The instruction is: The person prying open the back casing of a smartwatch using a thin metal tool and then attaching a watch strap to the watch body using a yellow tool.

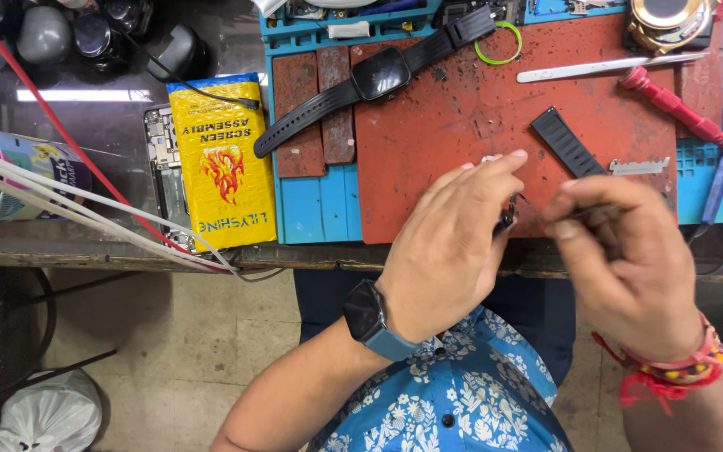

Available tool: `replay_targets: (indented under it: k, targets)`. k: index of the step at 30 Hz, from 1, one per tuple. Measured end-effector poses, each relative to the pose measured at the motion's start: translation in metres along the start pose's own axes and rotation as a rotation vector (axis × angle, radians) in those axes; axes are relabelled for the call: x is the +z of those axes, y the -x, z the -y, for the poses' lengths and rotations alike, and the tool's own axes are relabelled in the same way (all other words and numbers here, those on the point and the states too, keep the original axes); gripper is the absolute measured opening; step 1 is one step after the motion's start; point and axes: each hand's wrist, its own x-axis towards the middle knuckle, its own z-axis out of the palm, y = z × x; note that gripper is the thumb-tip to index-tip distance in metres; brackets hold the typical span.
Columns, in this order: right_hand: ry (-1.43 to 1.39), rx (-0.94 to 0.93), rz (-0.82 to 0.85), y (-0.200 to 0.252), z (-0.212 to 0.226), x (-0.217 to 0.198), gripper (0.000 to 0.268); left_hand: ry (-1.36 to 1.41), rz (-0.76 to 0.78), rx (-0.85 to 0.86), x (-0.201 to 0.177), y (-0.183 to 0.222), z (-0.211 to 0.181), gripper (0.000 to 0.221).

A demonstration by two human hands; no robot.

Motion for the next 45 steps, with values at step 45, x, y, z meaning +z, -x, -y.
replay_targets:
  k: [45]
  targets:
    - [0.507,-0.082,0.044,-0.023,0.019,-0.026,0.019,-0.178,0.220,0.158,-0.016,-0.034,0.012,0.040]
